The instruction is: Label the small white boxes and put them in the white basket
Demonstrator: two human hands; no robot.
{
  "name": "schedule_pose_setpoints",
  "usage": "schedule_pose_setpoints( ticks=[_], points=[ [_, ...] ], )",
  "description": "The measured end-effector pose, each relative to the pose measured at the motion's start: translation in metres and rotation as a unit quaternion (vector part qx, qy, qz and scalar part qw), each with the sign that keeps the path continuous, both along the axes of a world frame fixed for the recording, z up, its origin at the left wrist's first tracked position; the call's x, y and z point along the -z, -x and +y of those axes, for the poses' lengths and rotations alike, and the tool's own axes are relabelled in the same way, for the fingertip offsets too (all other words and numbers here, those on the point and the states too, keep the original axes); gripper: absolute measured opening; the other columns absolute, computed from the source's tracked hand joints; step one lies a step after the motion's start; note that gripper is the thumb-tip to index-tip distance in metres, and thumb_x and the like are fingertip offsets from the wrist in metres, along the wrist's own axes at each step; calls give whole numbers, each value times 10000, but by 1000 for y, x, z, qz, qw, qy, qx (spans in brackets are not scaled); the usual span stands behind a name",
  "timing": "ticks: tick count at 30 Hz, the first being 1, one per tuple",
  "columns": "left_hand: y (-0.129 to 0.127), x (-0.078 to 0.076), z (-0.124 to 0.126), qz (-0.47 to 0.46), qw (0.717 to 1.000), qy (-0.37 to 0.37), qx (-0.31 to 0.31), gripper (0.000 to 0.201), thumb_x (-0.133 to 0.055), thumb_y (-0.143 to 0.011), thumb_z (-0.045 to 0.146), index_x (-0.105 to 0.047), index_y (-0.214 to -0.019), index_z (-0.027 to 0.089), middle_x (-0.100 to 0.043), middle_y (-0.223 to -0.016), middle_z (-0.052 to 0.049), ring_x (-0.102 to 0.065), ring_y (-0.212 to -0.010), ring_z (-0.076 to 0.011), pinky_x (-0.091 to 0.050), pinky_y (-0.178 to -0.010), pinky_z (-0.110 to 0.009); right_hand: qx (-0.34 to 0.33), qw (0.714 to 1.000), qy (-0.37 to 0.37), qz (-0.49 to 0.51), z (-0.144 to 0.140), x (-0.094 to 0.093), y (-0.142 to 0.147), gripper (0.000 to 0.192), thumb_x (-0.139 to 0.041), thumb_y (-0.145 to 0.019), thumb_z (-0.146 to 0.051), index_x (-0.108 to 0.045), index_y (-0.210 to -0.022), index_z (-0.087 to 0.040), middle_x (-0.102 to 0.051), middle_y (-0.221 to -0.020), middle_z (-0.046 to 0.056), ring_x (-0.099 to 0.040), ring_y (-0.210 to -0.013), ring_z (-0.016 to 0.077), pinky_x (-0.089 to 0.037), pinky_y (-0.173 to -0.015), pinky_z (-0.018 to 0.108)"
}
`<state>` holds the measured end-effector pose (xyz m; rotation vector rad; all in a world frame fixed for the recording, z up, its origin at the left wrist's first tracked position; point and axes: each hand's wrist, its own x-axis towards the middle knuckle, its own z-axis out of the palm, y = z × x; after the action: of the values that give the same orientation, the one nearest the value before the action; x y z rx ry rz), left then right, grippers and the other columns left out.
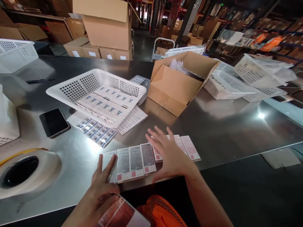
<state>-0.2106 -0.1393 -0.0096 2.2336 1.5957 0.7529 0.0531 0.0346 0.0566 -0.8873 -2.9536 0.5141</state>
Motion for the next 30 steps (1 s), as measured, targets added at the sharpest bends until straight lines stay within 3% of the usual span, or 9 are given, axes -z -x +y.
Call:
schedule_pose_setpoints(
  ticks=[2,4,7,10,16,24,26,30],
  points=[
    [-2,1,-1,-15,1000,17,-10,218,-543,-910,179,-720,-785,209,-39,-1664,22,127,-1479,-426,-163,-1098,-770,45,998,-5,-41,12,5,-17,1296,-616,-588,-855,-172,-1567,-131,-177,-1622,190,-67,-1473,471,113,-1109,698],
    [-2,2,-1,-31,999,28,-3,194,-554,-902,171,-716,-803,213,-103,-1660,11,124,-1485,-405,-158,-1120,-747,51,997,7,-62,18,15,-25,1295,-637,-569,-838,-213,-1554,-111,-241,-1599,209,-148,-1451,475,39,-1108,712],
    [-2,3,-1,-32,999,27,0,177,-576,-891,188,-708,-775,208,-148,-1654,13,125,-1489,-391,-161,-1143,-714,38,999,4,-35,14,29,-25,1169,-652,-616,-770,-297,-1520,-119,-398,-1522,198,-337,-1365,409,-116,-1126,625],
    [-3,1,-1,-25,999,31,-3,185,-573,-896,192,-704,-766,202,-160,-1652,1,126,-1488,-400,-187,-1127,-726,33,999,-13,-4,7,34,-24,1057,-661,-650,-700,-354,-1482,-125,-479,-1451,182,-405,-1286,373,-177,-1103,568],
    [-6,0,1,-19,1000,-4,-7,225,-549,-898,201,-702,-733,194,-179,-1648,-15,97,-1495,-401,-151,-1139,-715,36,999,-19,-2,-2,32,-25,1015,-660,-649,-621,-343,-1474,-122,-482,-1427,177,-393,-1267,371,-135,-1105,556],
    [-7,7,4,1,999,-45,-27,268,-566,-866,248,-697,-635,214,-223,-1635,28,2,-1503,-403,-132,-1159,-659,61,998,-10,21,-13,32,-21,1077,-735,-529,-639,-396,-1436,-168,-522,-1392,138,-433,-1239,341,-121,-1144,550],
    [-7,6,4,9,999,-38,-29,268,-565,-869,271,-700,-645,212,-208,-1640,25,15,-1502,-407,-131,-1156,-658,50,999,-2,18,-12,33,-23,1091,-715,-573,-649,-353,-1473,-149,-480,-1444,153,-380,-1320,360,-36,-1166,582],
    [-3,7,3,12,999,-37,-2,252,-564,-869,312,-708,-683,221,-151,-1653,35,8,-1501,-410,-121,-1154,-658,24,999,8,46,-6,24,-51,1124,-645,-691,-661,-163,-1556,-130,-286,-1583,180,-124,-1484,400,177,-1113,663]
  ],
)
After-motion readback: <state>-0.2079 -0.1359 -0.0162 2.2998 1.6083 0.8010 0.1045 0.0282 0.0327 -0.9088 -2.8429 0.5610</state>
